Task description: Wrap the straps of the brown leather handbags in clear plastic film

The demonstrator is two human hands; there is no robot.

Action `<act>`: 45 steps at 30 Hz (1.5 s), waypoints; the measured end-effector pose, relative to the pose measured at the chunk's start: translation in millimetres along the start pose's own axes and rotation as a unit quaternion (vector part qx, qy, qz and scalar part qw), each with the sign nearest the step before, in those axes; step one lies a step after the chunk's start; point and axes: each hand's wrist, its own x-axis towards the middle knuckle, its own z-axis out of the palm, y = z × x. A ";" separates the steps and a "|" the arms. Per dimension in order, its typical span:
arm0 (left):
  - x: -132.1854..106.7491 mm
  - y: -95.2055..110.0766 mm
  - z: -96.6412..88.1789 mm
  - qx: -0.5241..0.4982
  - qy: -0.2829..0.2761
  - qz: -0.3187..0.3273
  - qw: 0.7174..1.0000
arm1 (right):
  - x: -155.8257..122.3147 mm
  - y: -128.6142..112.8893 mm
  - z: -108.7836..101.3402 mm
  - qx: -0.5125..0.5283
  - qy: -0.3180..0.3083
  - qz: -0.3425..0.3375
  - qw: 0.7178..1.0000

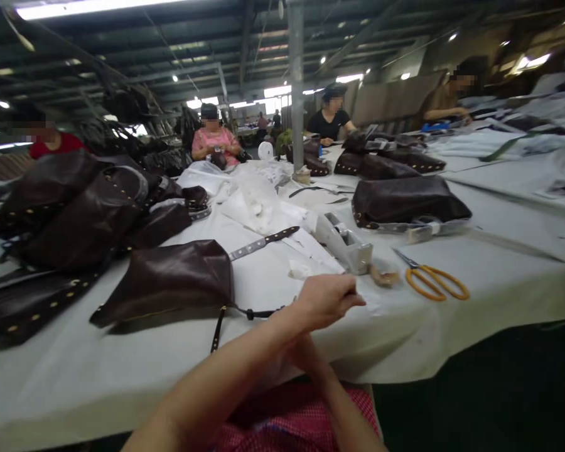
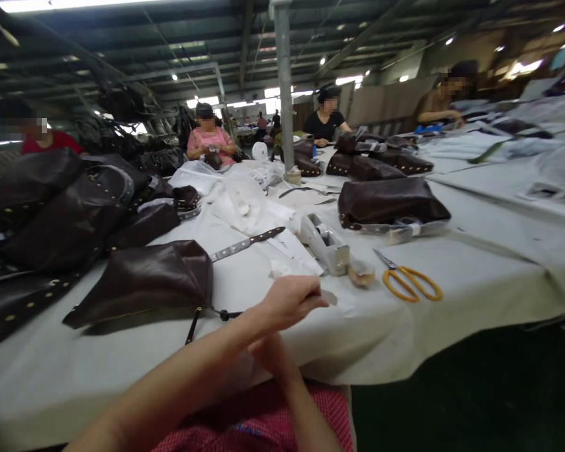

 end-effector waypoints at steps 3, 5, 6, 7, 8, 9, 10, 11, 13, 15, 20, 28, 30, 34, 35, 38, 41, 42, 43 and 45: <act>-88.9 -26.3 -36.5 -0.067 0.096 -0.106 0.987 | -1.3 0.5 -1.0 0.026 -0.021 0.031 0.999; -146.0 -45.4 -48.6 -0.140 0.181 -0.209 0.951 | -2.5 -4.4 1.4 0.060 -0.024 0.054 0.996; -170.7 -53.5 -50.1 -0.167 0.207 -0.243 0.933 | -3.8 -8.4 4.5 0.080 -0.021 0.066 0.994; -191.8 -60.1 -48.9 -0.190 0.217 -0.270 0.919 | -5.5 -13.1 8.9 0.096 -0.018 0.077 0.992; -209.1 -64.9 -45.6 -0.211 0.223 -0.291 0.906 | -7.8 -18.3 14.3 0.104 -0.016 0.085 0.991; -222.3 -67.8 -41.1 -0.228 0.223 -0.302 0.899 | -10.3 -23.8 20.2 0.100 -0.020 0.087 0.991; -231.8 -69.1 -36.2 -0.241 0.224 -0.307 0.893 | -12.9 -29.4 26.3 0.082 -0.031 0.083 0.993; -238.1 -69.2 -31.6 -0.250 0.231 -0.307 0.889 | -15.4 -34.9 32.0 0.055 -0.047 0.074 0.995; -243.7 -67.7 -25.0 -0.254 0.249 -0.290 0.888 | -19.3 -45.1 41.7 -0.001 -0.083 0.054 0.995; -244.9 -66.6 -22.2 -0.256 0.252 -0.273 0.893 | -21.4 -53.2 48.5 -0.041 -0.106 0.042 0.993; -249.7 -72.3 -18.3 -0.290 0.259 -0.304 0.870 | -21.2 -61.1 58.6 -0.070 -0.120 0.045 0.989; -266.8 -82.0 -16.6 -0.452 0.288 -0.348 0.769 | -5.8 -45.1 79.7 0.049 -0.089 0.163 0.981; -271.3 -83.1 -16.8 -0.484 0.300 -0.353 0.743 | 2.8 -41.5 85.8 0.091 -0.050 0.215 0.971; -279.7 -85.2 -17.0 -0.524 0.327 -0.364 0.697 | 21.2 -38.9 98.9 0.138 -0.001 0.255 0.957; -281.8 -85.9 -17.4 -0.532 0.328 -0.365 0.690 | 25.3 -38.7 102.5 0.144 0.002 0.254 0.956; -288.2 -88.1 -19.5 -0.551 0.321 -0.357 0.683 | 34.9 -38.4 113.2 0.133 -0.009 0.252 0.958; -294.7 -90.1 -22.3 -0.552 0.323 -0.348 0.686 | 40.0 -39.3 119.1 0.135 -0.043 0.266 0.954; -296.9 -90.7 -23.3 -0.551 0.324 -0.347 0.686 | 40.6 -40.0 119.2 0.143 -0.055 0.269 0.951; -299.0 -91.1 -24.1 -0.550 0.324 -0.348 0.686 | 40.6 -40.9 118.2 0.152 -0.067 0.269 0.949; -303.0 -91.5 -25.6 -0.540 0.322 -0.352 0.693 | 38.9 -42.7 113.6 0.175 -0.090 0.267 0.943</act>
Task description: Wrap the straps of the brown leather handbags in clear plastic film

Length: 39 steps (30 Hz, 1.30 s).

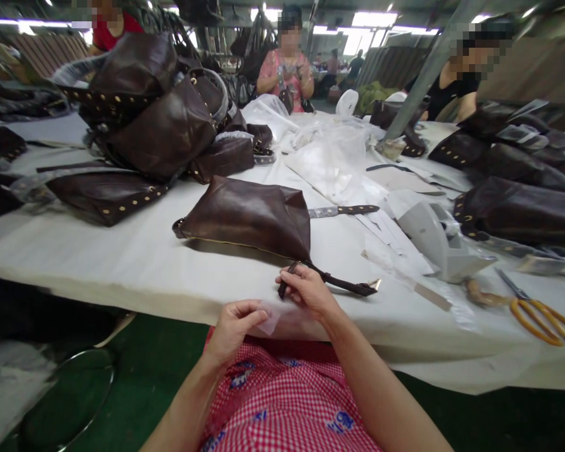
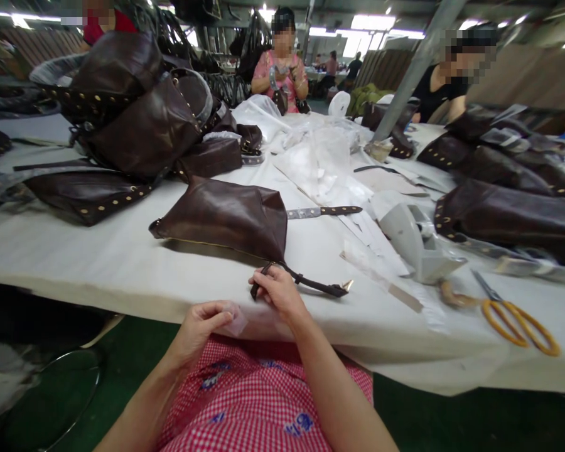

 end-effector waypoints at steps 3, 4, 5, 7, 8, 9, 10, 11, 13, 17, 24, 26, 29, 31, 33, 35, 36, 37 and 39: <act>-2.7 0.9 -3.8 0.045 0.009 0.015 0.999 | -8.2 -1.4 -7.9 0.053 -0.049 0.029 0.997; -3.4 1.1 -4.6 0.060 0.016 0.019 0.998 | -10.9 -1.4 -10.3 0.075 -0.059 0.041 0.995; -3.9 1.3 -4.9 0.072 0.023 0.021 0.997 | -13.3 -1.3 -12.2 0.095 -0.064 0.051 0.992; -4.0 1.8 -4.5 0.091 0.026 0.010 0.995 | -16.7 -1.1 -14.5 0.119 -0.063 0.063 0.989; -3.6 2.0 -3.6 0.100 0.021 -0.004 0.995 | -17.8 -1.2 -15.0 0.124 -0.060 0.068 0.988; -2.9 2.2 -2.1 0.106 0.016 -0.021 0.994 | -18.6 -1.5 -15.2 0.128 -0.058 0.073 0.987; -2.0 2.3 -0.2 0.110 0.013 -0.039 0.993 | -19.1 -1.9 -15.2 0.130 -0.056 0.079 0.987; -0.9 2.2 2.2 0.111 0.014 -0.056 0.992 | -19.5 -2.5 -15.3 0.132 -0.054 0.085 0.986; 1.7 1.7 8.3 0.097 0.029 -0.079 0.992 | -20.2 -3.7 -15.5 0.135 -0.051 0.097 0.985; 7.9 -0.7 21.7 0.072 0.052 -0.079 0.993 | -21.5 -5.4 -16.8 0.141 -0.068 0.092 0.983; 14.0 -0.5 33.7 0.098 0.088 -0.056 0.990 | -21.7 -4.0 -18.9 0.173 -0.091 0.075 0.978; 13.1 1.5 35.7 0.093 0.094 -0.063 0.989 | -21.6 -2.9 -19.6 0.175 -0.091 0.071 0.978; 11.2 4.9 39.4 0.079 0.096 -0.073 0.990 | -21.6 -1.5 -20.2 0.171 -0.093 0.058 0.979; 10.7 7.0 42.1 0.072 0.095 -0.073 0.990 | -21.6 -1.0 -19.9 0.163 -0.093 0.047 0.981; 11.1 8.2 44.5 0.068 0.099 -0.069 0.990 | -21.2 -0.9 -19.5 0.158 -0.091 0.043 0.982; 12.3 7.9 46.1 0.067 0.108 -0.066 0.990 | -20.4 -0.9 -19.3 0.162 -0.086 0.046 0.982; 13.2 7.1 46.4 0.069 0.111 -0.066 0.989 | -19.9 -0.7 -19.4 0.162 -0.082 0.048 0.982; 14.2 5.9 46.4 0.071 0.111 -0.067 0.989 | -19.1 -0.4 -19.6 0.161 -0.079 0.049 0.983; 16.3 3.0 45.9 0.080 0.106 -0.064 0.989 | -17.5 0.3 -20.2 0.159 -0.071 0.050 0.983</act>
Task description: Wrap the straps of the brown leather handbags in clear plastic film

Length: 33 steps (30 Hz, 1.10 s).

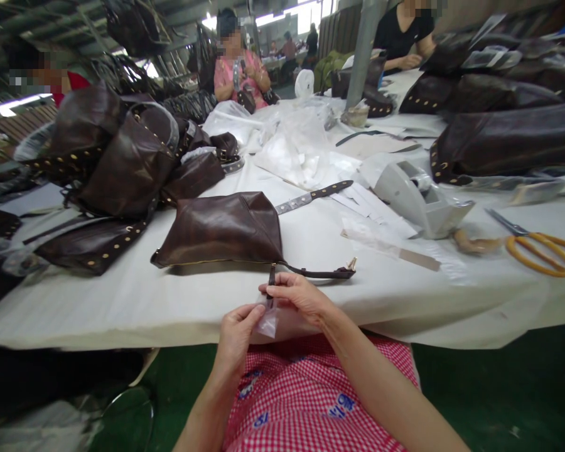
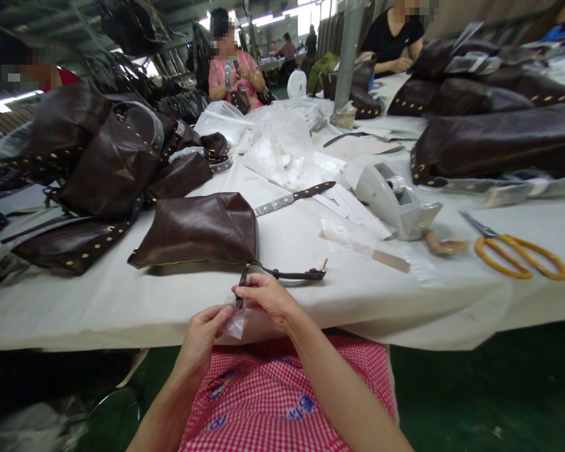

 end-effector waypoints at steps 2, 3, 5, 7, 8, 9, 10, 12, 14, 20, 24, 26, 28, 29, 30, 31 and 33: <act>2.7 -1.7 0.2 0.028 -0.011 0.021 0.999 | 1.6 -0.1 -0.8 0.008 0.004 0.005 1.000; 4.0 -1.7 0.3 0.051 -0.019 0.040 0.998 | 2.4 -0.5 -1.0 0.016 0.004 0.011 1.000; 6.8 0.3 0.7 0.109 -0.032 0.086 0.990 | 3.9 -1.5 -0.8 0.033 0.000 0.022 0.999; 9.7 4.5 1.2 0.165 -0.038 0.131 0.977 | 5.2 -2.5 -0.4 0.043 -0.006 0.027 0.999; 11.4 6.9 1.5 0.189 -0.040 0.148 0.970 | 5.8 -2.6 -0.2 0.048 -0.008 0.027 0.998; 13.1 9.2 1.9 0.209 -0.043 0.161 0.964 | 6.2 -2.5 -0.1 0.051 -0.010 0.025 0.998; 14.8 11.1 2.4 0.226 -0.045 0.171 0.958 | 6.4 -1.9 -0.2 0.052 -0.014 0.022 0.998; 18.2 13.3 3.8 0.241 -0.049 0.177 0.953 | 6.0 0.0 -1.0 0.057 -0.021 0.007 0.998; 21.2 13.3 5.8 0.218 -0.046 0.166 0.961 | 4.7 1.9 -2.4 0.072 -0.021 -0.013 0.997; 25.9 9.5 11.1 0.168 -0.050 0.129 0.976 | 8.9 1.3 -1.1 0.059 0.063 -0.018 0.996; 28.0 10.5 11.3 0.181 -0.053 0.132 0.973 | 21.4 1.1 7.1 0.003 0.110 -0.041 0.993; 28.9 11.3 11.7 0.166 -0.053 0.132 0.976 | 25.3 2.0 9.8 0.000 0.114 -0.042 0.993; 29.7 12.6 13.1 0.141 -0.055 0.128 0.980 | 26.1 2.8 10.6 -0.002 0.114 -0.044 0.992; 30.3 13.6 14.2 0.130 -0.057 0.124 0.982 | 25.7 3.1 10.2 -0.003 0.114 -0.045 0.992; 31.0 14.9 15.4 0.121 -0.059 0.121 0.983 | 24.9 3.1 9.5 -0.003 0.112 -0.046 0.993; 32.1 16.7 16.6 0.117 -0.064 0.117 0.984 | 24.1 2.9 8.6 -0.004 0.109 -0.046 0.993; 35.2 21.6 18.4 0.121 -0.080 0.108 0.983 | 23.0 2.3 6.3 -0.006 0.105 -0.044 0.994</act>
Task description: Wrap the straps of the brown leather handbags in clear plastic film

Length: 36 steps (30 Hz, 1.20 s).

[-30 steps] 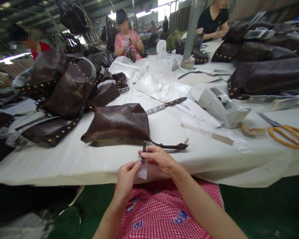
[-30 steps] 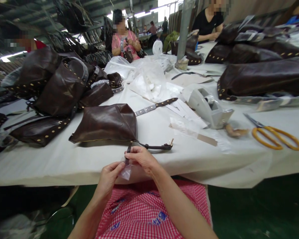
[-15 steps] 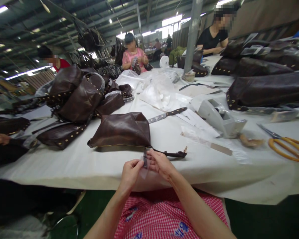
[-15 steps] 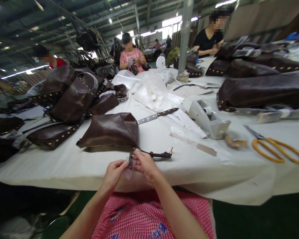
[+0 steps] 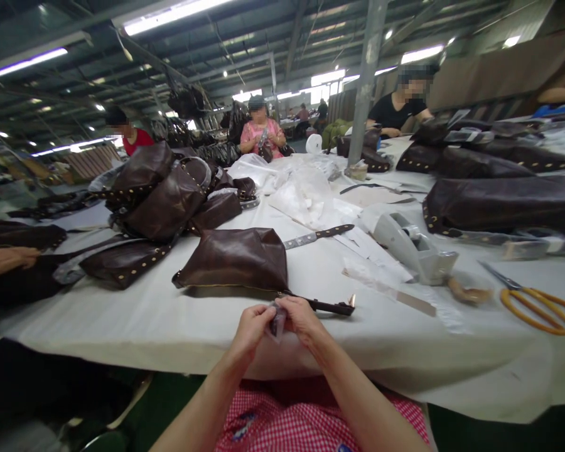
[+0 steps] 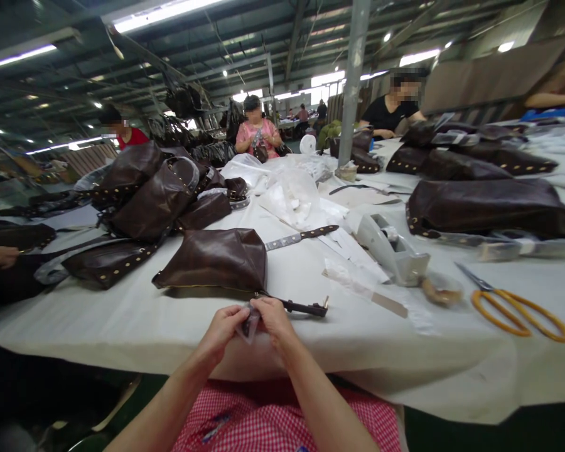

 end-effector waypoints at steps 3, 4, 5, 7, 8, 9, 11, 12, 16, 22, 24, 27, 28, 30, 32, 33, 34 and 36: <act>8.3 8.0 -4.3 0.026 -0.041 -0.013 0.999 | 1.0 -0.3 -2.1 -0.008 0.001 0.001 1.000; 11.2 10.7 -6.6 0.040 -0.054 -0.017 0.998 | 1.5 -0.1 -2.2 -0.012 0.002 0.000 1.000; 14.1 13.3 -9.1 0.056 -0.064 -0.023 0.996 | 1.8 0.2 -2.2 -0.018 0.001 -0.002 1.000; 19.4 18.2 -13.2 0.085 -0.076 -0.038 0.993 | 1.1 0.5 -2.5 -0.035 -0.003 -0.007 0.999; 21.8 20.4 -14.4 0.096 -0.080 -0.049 0.991 | -0.2 0.0 -3.3 -0.047 -0.006 -0.009 0.999; 24.2 22.5 -15.0 0.104 -0.085 -0.061 0.989 | -2.2 -1.2 -4.9 -0.063 -0.008 -0.012 0.998; 28.6 26.8 -14.6 0.110 -0.095 -0.089 0.985 | -8.0 -5.9 -10.4 -0.096 -0.008 -0.024 0.995; 30.5 28.9 -14.0 0.108 -0.103 -0.107 0.983 | -11.4 -9.2 -14.2 -0.115 -0.005 -0.042 0.992; 33.9 35.6 -12.8 0.075 -0.146 -0.185 0.969 | -20.1 -21.6 -27.7 -0.246 0.006 -0.140 0.959; 27.0 32.4 -15.8 0.042 -0.158 -0.190 0.968 | -14.5 -18.6 -25.7 -0.329 -0.022 -0.214 0.919; 26.5 29.9 -16.3 0.038 -0.151 -0.176 0.972 | -16.0 -14.9 -23.6 -0.331 -0.013 -0.228 0.916; 29.2 27.4 -16.2 0.023 -0.143 -0.164 0.976 | -23.4 -6.9 -22.9 -0.270 -0.007 -0.162 0.949; 30.6 26.7 -15.8 0.016 -0.139 -0.164 0.976 | -26.4 -3.1 -22.7 -0.248 -0.004 -0.143 0.958; 33.3 25.1 -14.2 0.000 -0.131 -0.169 0.977 | -32.3 6.2 -21.4 -0.226 0.006 -0.134 0.965; 35.4 22.9 -11.7 -0.018 -0.120 -0.179 0.976 | -37.0 16.4 -18.3 -0.223 0.007 -0.138 0.965; 36.3 21.8 -10.4 -0.027 -0.115 -0.186 0.976 | -38.7 20.9 -16.3 -0.221 0.003 -0.133 0.966; 37.1 20.7 -9.1 -0.034 -0.109 -0.193 0.975 | -40.1 24.4 -14.5 -0.222 0.000 -0.127 0.967; 38.2 19.1 -7.0 -0.047 -0.097 -0.206 0.972 | -41.5 26.7 -12.3 -0.247 0.007 -0.125 0.961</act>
